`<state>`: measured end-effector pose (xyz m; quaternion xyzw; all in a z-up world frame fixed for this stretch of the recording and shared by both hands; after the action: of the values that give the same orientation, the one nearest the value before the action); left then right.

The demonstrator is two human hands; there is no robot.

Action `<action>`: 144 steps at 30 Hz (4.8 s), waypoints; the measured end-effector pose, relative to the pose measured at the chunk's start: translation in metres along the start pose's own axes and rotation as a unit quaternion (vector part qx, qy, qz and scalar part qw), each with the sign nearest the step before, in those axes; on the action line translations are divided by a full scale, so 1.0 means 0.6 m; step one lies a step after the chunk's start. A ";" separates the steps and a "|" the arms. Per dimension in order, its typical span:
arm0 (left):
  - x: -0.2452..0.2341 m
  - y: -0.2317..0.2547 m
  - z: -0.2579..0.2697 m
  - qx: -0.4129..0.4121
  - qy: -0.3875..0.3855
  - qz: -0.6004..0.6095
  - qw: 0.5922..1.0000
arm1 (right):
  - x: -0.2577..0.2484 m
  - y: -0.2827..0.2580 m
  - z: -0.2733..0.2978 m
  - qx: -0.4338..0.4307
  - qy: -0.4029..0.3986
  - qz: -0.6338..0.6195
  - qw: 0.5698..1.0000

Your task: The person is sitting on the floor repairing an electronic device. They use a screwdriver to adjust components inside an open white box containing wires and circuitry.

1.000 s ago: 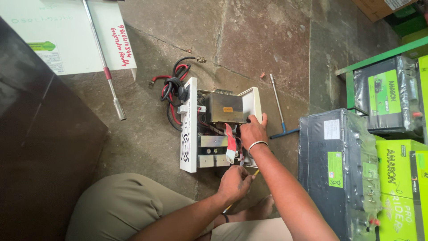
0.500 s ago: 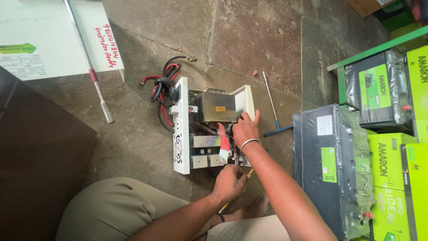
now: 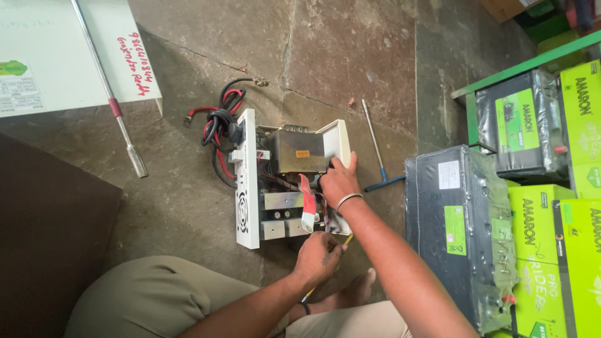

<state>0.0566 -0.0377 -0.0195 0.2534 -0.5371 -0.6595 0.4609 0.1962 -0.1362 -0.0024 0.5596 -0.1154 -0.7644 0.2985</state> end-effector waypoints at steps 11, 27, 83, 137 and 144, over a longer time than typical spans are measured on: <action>-0.001 0.003 0.000 -0.028 -0.008 0.005 1.000 | -0.008 -0.003 0.003 0.001 0.016 -0.002 1.000; -0.003 0.007 0.001 -0.028 -0.019 0.007 0.999 | -0.029 -0.005 0.007 -0.002 0.004 0.021 1.000; 0.003 0.001 -0.004 -0.032 -0.020 -0.001 0.999 | -0.019 -0.005 0.008 -0.018 -0.006 0.043 0.999; 0.011 -0.009 -0.008 -0.015 -0.020 -0.046 0.999 | -0.012 0.000 0.010 -0.016 0.036 0.001 0.999; 0.006 -0.006 -0.009 -0.012 -0.019 -0.015 1.000 | -0.015 -0.002 0.001 -0.001 0.007 0.002 1.000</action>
<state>0.0582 -0.0433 -0.0238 0.2431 -0.5345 -0.6771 0.4437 0.1973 -0.1299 0.0043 0.5647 -0.1138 -0.7599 0.3011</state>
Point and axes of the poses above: each hand's wrist, its own z-axis away from the middle knuckle, its own x-axis out of the palm, y = z × x, the point moved 6 cm from there along -z, towards the middle knuckle, and after that the axes turned 8 degrees about z, right-handed, at the moved point
